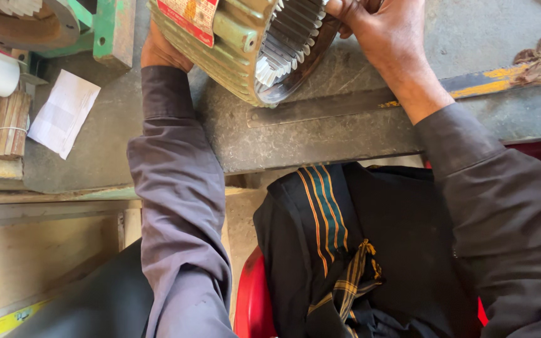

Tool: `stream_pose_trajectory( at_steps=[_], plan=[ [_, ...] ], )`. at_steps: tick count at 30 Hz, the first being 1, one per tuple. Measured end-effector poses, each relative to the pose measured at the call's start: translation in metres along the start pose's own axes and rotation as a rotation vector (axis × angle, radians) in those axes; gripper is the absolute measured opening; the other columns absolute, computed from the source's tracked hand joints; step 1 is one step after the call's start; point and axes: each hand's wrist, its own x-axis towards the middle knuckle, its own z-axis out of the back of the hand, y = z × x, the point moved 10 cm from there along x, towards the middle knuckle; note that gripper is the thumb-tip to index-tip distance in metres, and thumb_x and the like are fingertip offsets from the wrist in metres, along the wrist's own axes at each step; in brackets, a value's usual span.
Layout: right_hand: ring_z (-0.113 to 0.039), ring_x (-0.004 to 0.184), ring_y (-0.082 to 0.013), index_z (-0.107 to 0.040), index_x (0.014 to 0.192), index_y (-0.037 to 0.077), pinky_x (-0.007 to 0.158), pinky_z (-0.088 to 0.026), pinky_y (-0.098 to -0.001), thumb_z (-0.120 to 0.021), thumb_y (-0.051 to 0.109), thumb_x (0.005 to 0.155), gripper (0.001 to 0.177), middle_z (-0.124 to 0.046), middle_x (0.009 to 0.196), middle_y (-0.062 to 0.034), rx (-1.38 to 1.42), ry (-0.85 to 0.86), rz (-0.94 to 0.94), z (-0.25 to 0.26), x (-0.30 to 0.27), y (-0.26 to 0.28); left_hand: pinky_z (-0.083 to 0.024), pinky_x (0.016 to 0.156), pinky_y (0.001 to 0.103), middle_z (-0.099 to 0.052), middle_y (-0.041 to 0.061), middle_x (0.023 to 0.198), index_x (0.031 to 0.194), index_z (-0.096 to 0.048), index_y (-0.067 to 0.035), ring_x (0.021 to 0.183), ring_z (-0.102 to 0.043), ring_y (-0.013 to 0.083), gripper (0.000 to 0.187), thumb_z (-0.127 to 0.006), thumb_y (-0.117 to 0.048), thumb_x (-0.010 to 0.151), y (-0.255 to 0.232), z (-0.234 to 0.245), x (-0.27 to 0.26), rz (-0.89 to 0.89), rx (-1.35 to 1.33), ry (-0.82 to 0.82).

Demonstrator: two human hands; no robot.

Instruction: The person inserts small white paper strips into the slots of a motor stator winding. They repeatedly pick up the strips, fold them, and push them into the stator core while rotating the motor to access different sections.

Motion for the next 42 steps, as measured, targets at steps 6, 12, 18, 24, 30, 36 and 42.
stream_pose_trajectory(
  at_steps=[6,12,18,24,30,36,42],
  plan=[
    [-0.072,0.077,-0.0091,-0.076,0.106,0.002,0.068,-0.059,-0.0229,-0.079,0.016,0.110,0.015,-0.073,0.088,-0.0016,-0.042,-0.022,-0.010,0.002,0.000,-0.008,-0.062,0.097,0.045,-0.071,0.018,0.123,0.125,-0.063,0.001,0.108,-0.073,0.0316,0.045,-0.047,-0.037,0.106,0.003,-0.001,0.003,0.011,-0.037,0.012],
    [-0.073,0.077,-0.0114,-0.078,0.107,0.000,0.066,-0.059,-0.0236,-0.078,0.008,0.108,0.008,-0.075,0.090,-0.0043,-0.066,-0.032,-0.038,0.003,0.000,-0.012,-0.062,0.095,0.044,-0.071,0.018,0.127,0.129,-0.062,0.001,0.110,-0.073,0.0321,0.044,-0.047,-0.033,0.107,0.006,-0.002,-0.008,0.020,0.003,0.012],
    [-0.073,0.077,-0.0123,-0.078,0.106,-0.002,0.066,-0.058,-0.0245,-0.078,0.005,0.107,0.006,-0.075,0.089,-0.0058,-0.082,-0.064,-0.031,0.004,0.001,-0.014,-0.063,0.096,0.046,-0.072,0.019,0.125,0.127,-0.063,0.002,0.108,-0.074,0.0325,0.043,-0.047,-0.033,0.107,0.003,-0.015,-0.011,-0.015,0.076,0.042],
    [-0.073,0.086,-0.0142,-0.075,0.112,-0.002,0.077,-0.061,-0.0271,-0.076,0.004,0.108,0.007,-0.075,0.098,-0.0063,0.089,-0.001,-0.075,0.004,0.000,0.002,-0.061,0.100,0.042,-0.069,0.014,0.132,0.134,-0.060,-0.002,0.115,-0.071,0.0268,0.028,-0.054,-0.018,0.112,-0.008,-0.021,-0.017,-0.124,0.294,0.140],
    [-0.075,0.090,-0.0150,-0.074,0.116,-0.001,0.082,-0.064,-0.0293,-0.076,0.008,0.108,0.011,-0.076,0.104,-0.0059,0.133,0.012,-0.142,0.003,-0.003,0.004,-0.060,0.102,0.041,-0.068,0.014,0.134,0.135,-0.058,-0.003,0.118,-0.070,0.0263,0.032,-0.052,-0.022,0.110,-0.005,-0.012,-0.015,-0.085,0.233,0.117],
    [-0.076,0.091,-0.0151,-0.074,0.116,0.000,0.083,-0.065,-0.0298,-0.076,0.010,0.107,0.013,-0.076,0.103,-0.0058,0.123,0.027,-0.148,0.003,-0.001,0.006,-0.062,0.101,0.044,-0.069,0.015,0.128,0.130,-0.059,-0.001,0.114,-0.071,0.0293,0.041,-0.048,-0.034,0.109,0.004,-0.014,-0.008,0.050,-0.009,0.057],
    [-0.075,0.085,-0.0138,-0.075,0.113,0.000,0.078,-0.064,-0.0276,-0.079,0.013,0.110,0.013,-0.075,0.098,-0.0050,0.082,-0.021,-0.115,0.004,0.000,-0.002,-0.059,0.100,0.041,-0.066,0.015,0.136,0.139,-0.052,-0.001,0.120,-0.067,0.0264,0.038,-0.063,-0.025,0.113,-0.025,-0.060,-0.039,-0.462,1.131,0.241]
  ],
)
